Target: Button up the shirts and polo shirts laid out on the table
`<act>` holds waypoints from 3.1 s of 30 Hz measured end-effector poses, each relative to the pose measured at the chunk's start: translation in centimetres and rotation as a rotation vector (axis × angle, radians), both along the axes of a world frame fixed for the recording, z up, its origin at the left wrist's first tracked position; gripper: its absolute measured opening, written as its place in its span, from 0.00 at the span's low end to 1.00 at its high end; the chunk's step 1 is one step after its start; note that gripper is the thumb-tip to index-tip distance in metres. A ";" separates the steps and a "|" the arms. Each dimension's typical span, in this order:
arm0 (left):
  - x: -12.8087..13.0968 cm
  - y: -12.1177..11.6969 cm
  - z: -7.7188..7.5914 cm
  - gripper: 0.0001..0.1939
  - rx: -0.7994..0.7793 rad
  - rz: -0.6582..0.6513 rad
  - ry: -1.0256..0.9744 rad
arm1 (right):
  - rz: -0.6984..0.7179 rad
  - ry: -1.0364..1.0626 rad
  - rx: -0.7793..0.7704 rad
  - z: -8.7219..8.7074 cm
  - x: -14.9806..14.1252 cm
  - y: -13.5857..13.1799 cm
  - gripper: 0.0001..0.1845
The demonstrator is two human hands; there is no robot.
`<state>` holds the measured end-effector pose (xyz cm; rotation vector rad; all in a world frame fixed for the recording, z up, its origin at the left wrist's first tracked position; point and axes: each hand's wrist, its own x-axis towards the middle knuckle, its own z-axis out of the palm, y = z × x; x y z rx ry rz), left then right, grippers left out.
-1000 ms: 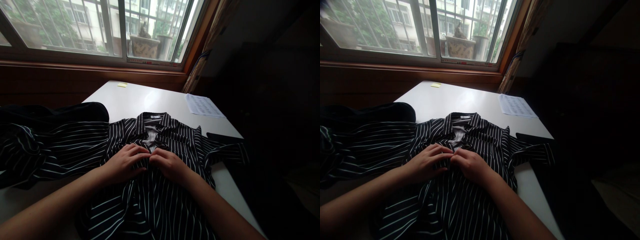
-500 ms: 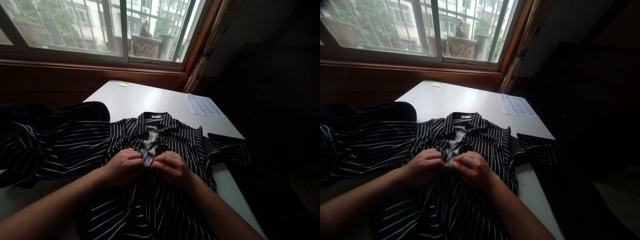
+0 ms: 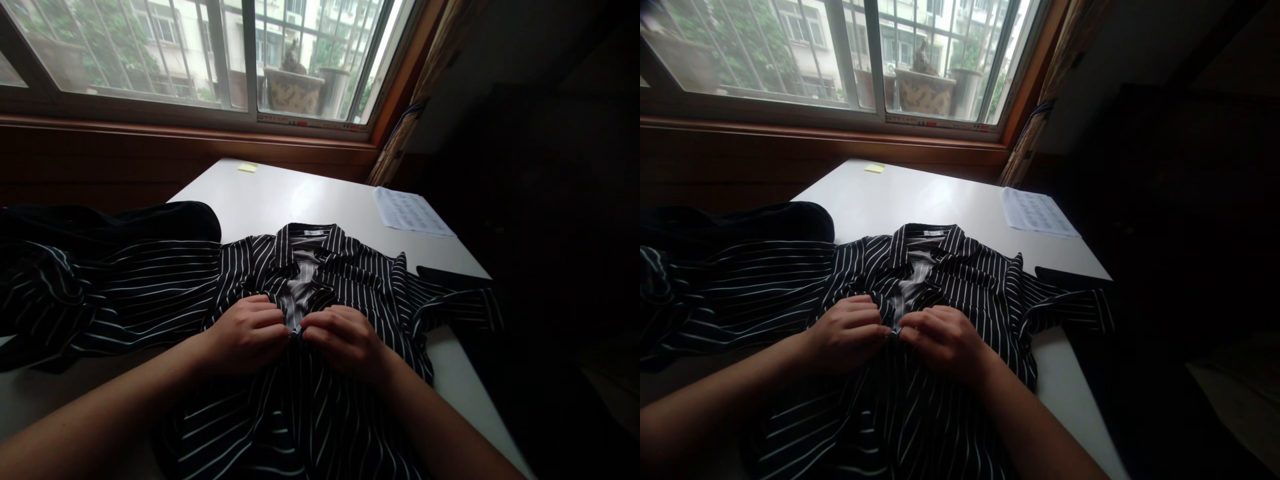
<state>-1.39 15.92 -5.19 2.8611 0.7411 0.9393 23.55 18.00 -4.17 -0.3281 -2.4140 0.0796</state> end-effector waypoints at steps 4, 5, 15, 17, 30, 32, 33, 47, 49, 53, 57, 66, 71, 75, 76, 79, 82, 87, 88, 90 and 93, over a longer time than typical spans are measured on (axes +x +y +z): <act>0.0 0.0 -0.1 0.05 0.007 0.004 -0.024 | 0.029 0.026 -0.074 0.0 -0.3 0.0 0.09; 0.0 0.0 0.0 0.05 0.008 0.005 -0.030 | 0.035 0.030 -0.094 0.0 -0.4 0.0 0.09; 0.1 0.1 0.1 0.07 0.020 0.041 -0.046 | 0.037 0.025 -0.137 -0.1 -0.5 0.1 0.12; 0.1 0.1 0.1 0.07 0.025 0.048 -0.045 | 0.026 0.017 -0.138 -0.1 -0.5 0.0 0.11; 0.2 0.5 -0.6 0.05 -0.098 -0.004 -0.002 | -0.011 -0.091 -0.128 -1.0 -0.7 0.1 0.05; 0.1 0.5 -0.8 0.04 -0.144 -0.006 0.011 | -0.020 -0.087 -0.127 -1.2 -0.6 0.2 0.04; 0.0 0.5 -0.9 0.04 -0.165 -0.007 0.020 | -0.022 -0.085 -0.127 -1.2 -0.6 0.2 0.04; 0.3 0.2 -0.6 0.11 -0.019 -0.039 0.036 | -0.018 0.012 -0.106 -0.8 -0.7 -0.1 0.04; 0.3 0.1 -0.5 0.10 0.014 -0.046 0.043 | -0.021 0.033 -0.136 -0.8 -0.8 -0.1 0.04; 0.2 -0.1 -0.6 0.09 0.025 -0.044 0.084 | -0.018 0.058 -0.204 -0.7 -1.0 -0.1 0.03; 0.1 -0.1 -0.8 0.08 0.028 -0.038 0.081 | -0.005 0.077 -0.213 -0.6 -1.1 -0.1 0.05; -0.1 0.4 -0.2 0.09 0.046 -0.006 -0.018 | -0.067 0.130 -0.239 -0.9 -0.5 0.5 0.07; -0.1 0.5 -0.3 0.09 0.028 -0.014 -0.013 | -0.061 0.138 -0.266 -0.9 -0.4 0.6 0.07; -0.2 0.5 -0.5 0.08 0.016 -0.017 -0.015 | -0.054 0.153 -0.286 -0.9 -0.4 0.7 0.08; -0.2 0.5 -0.5 0.08 0.014 -0.016 -0.015 | -0.052 0.155 -0.289 -0.9 -0.4 0.7 0.08; -0.2 0.5 -0.5 0.08 0.013 -0.013 -0.017 | -0.042 0.159 -0.294 -0.9 -0.4 0.7 0.08; -0.1 0.5 -0.4 0.08 0.017 -0.001 -0.013 | -0.035 0.162 -0.295 -1.0 -0.4 0.7 0.08; -0.1 0.6 -0.4 0.08 -0.001 0.001 -0.004 | -0.032 0.146 -0.297 -1.0 -0.4 0.7 0.09; -0.1 0.6 -0.4 0.08 -0.003 -0.001 -0.005 | -0.030 0.143 -0.298 -1.0 -0.4 0.7 0.09; -0.1 0.6 -0.5 0.07 -0.008 -0.005 -0.008 | -0.023 0.141 -0.297 -1.0 -0.5 0.7 0.09; -0.1 0.7 -0.6 0.06 -0.006 -0.008 -0.010 | -0.008 0.130 -0.293 -1.0 -0.6 0.7 0.08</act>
